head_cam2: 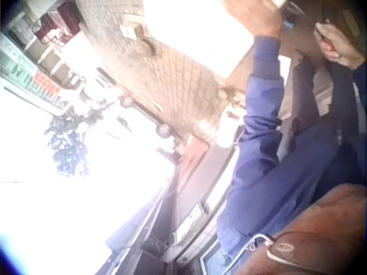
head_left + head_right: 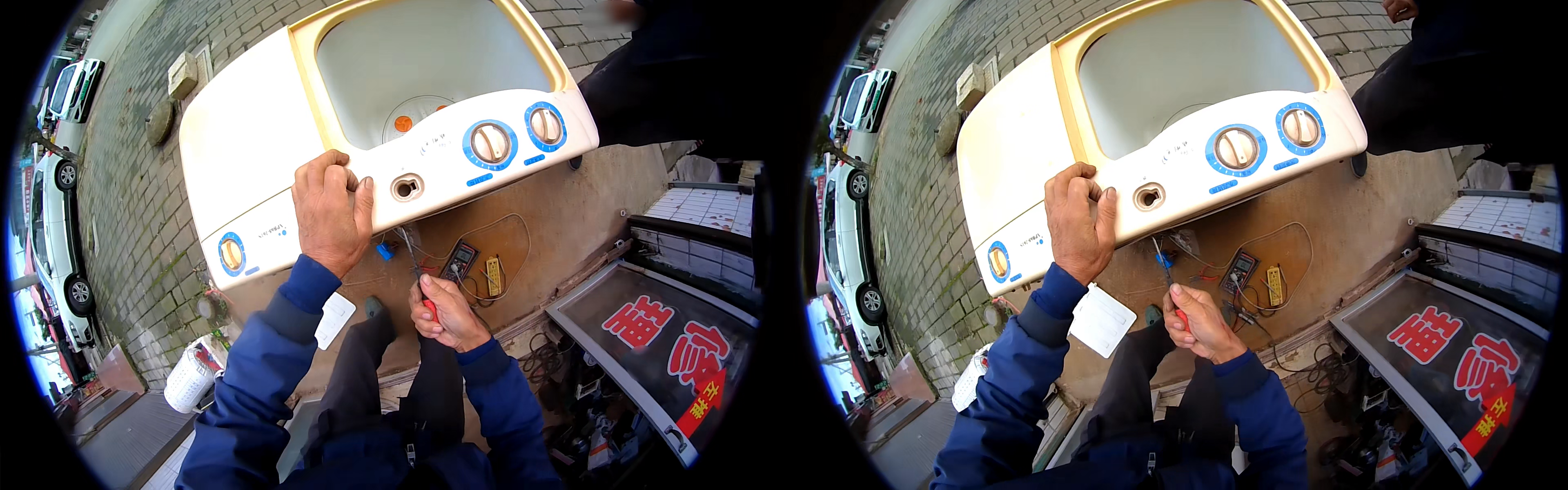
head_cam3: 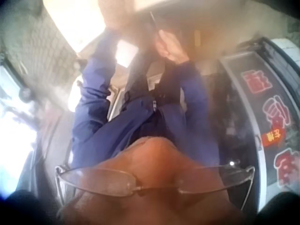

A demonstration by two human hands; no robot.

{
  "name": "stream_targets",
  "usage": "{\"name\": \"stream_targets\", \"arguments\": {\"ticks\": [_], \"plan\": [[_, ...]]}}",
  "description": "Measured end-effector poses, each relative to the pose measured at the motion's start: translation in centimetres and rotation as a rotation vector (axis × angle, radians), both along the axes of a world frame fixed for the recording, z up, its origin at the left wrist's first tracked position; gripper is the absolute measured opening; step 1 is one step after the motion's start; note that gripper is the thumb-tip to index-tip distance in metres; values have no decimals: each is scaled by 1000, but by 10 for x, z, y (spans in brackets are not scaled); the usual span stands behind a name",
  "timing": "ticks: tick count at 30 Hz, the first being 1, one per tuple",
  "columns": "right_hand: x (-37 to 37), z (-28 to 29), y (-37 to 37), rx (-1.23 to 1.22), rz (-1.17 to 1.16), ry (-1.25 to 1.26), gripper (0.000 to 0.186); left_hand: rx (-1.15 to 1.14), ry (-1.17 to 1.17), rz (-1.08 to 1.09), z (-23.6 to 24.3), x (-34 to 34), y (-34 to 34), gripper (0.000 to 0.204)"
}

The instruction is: The person is repairing a top-loading washing machine. They use a multimeter to test electrical components and wires inside the machine, then use a screwdriver to remove screws from the control panel. Another person assists by holding the control panel steady.

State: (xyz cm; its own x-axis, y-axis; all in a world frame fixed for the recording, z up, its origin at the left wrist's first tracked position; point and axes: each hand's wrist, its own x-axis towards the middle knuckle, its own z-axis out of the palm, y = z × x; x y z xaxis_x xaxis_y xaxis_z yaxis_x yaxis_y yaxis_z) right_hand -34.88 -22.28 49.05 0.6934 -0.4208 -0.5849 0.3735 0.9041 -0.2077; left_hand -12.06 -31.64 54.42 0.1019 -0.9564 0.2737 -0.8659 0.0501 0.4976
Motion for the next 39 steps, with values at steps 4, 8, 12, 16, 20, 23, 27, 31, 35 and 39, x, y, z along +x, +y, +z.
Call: {"name": "stream_targets", "arguments": {"ticks": [4,8,12,16,20,23,27,31,35,39], "plan": [[0,6,-8,9,60,117,41,24,-37,5,4,-1,-5,16],[10,10,-8,-182,117,387,41,63,-49,19,5,-3,-9,16],[25,17,-5,-661,202,889,40,59,-36,23,5,-5,-13,16],[26,24,-13,-937,422,1264,35,72,-51,40,6,-8,-15,15],[23,31,-21,-1180,472,1560,36,48,-47,49,7,-12,-22,15],[22,32,-21,-1252,385,1567,35,47,-37,56,7,-13,-25,15],[6,28,-25,-343,-3,628,40,45,-21,70,7,-11,-23,17],[-11,17,-37,104,-47,68,41,37,-21,76,5,-11,-22,19],[-1,12,-31,-760,210,887,36,6,-39,73,4,-12,-22,15],[14,16,-18,-1106,210,1322,34,4,-37,71,5,-12,-23,16]]}}
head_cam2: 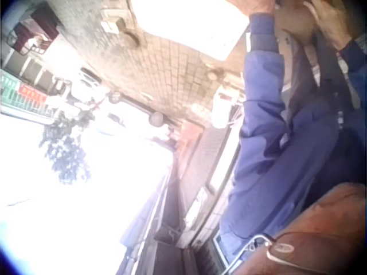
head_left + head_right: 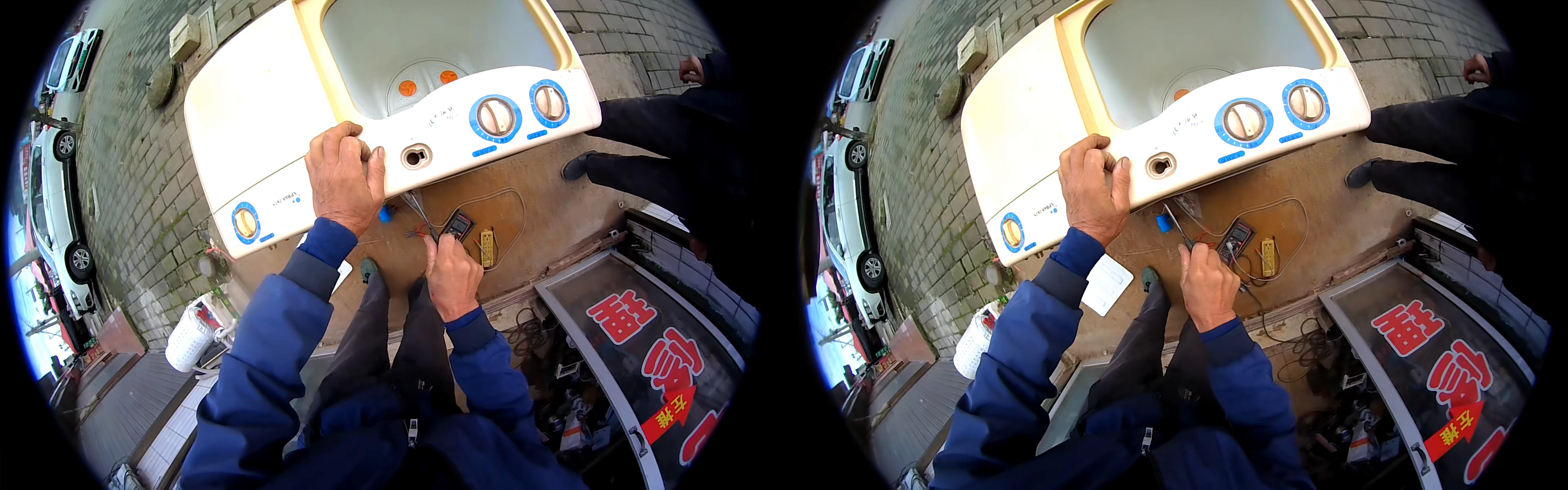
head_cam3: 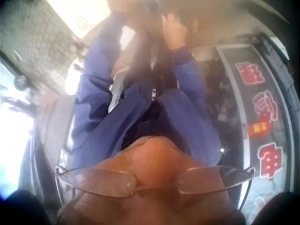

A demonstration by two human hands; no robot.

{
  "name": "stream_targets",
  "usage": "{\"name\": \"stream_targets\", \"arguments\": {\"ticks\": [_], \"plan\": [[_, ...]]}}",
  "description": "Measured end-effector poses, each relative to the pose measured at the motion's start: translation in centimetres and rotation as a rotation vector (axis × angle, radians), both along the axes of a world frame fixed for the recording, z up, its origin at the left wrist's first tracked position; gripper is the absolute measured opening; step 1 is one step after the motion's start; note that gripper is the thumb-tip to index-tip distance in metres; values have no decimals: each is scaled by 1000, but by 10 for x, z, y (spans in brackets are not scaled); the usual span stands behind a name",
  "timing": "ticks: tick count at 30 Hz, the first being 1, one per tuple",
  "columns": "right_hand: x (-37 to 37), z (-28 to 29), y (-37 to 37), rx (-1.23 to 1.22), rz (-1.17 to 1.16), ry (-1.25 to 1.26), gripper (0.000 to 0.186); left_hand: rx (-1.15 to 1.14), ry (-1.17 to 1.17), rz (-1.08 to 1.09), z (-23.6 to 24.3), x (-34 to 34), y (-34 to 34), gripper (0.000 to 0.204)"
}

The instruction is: The person is repairing a top-loading washing machine. They use a multimeter to test electrical components and wires inside the machine, then use a screwdriver to remove screws from the control panel. Another person assists by holding the control panel steady.

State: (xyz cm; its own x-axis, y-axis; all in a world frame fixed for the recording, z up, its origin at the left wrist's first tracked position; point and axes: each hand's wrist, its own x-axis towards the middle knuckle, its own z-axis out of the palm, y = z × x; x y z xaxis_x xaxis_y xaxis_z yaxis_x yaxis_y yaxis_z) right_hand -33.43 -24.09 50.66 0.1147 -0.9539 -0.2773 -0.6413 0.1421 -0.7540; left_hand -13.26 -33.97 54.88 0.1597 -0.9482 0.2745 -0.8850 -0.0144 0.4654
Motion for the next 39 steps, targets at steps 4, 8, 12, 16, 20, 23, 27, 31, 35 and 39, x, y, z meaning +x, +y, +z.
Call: {"name": "stream_targets", "arguments": {"ticks": [4,8,12,16,20,23,27,31,35,39], "plan": [[-8,3,-4,499,-249,-617,36,6,1,13,0,-1,1,18],[-17,-6,-8,679,-312,-777,42,-17,13,24,-2,0,2,19],[-11,-12,4,-39,5,-59,38,-18,35,16,-2,1,3,18],[-6,-5,14,14,-144,-122,34,9,55,16,-1,2,3,18],[2,5,11,611,-460,-807,38,29,82,5,2,4,4,20],[7,5,9,335,-340,-416,39,49,104,-10,2,5,3,21],[8,1,14,-34,-124,38,39,47,109,-11,3,6,2,20],[10,1,19,130,-253,-197,36,58,124,-12,4,5,1,21],[11,3,17,278,-314,-402,33,42,126,-15,4,4,2,21],[1,1,14,345,-238,-432,30,20,116,2,3,3,2,20]]}}
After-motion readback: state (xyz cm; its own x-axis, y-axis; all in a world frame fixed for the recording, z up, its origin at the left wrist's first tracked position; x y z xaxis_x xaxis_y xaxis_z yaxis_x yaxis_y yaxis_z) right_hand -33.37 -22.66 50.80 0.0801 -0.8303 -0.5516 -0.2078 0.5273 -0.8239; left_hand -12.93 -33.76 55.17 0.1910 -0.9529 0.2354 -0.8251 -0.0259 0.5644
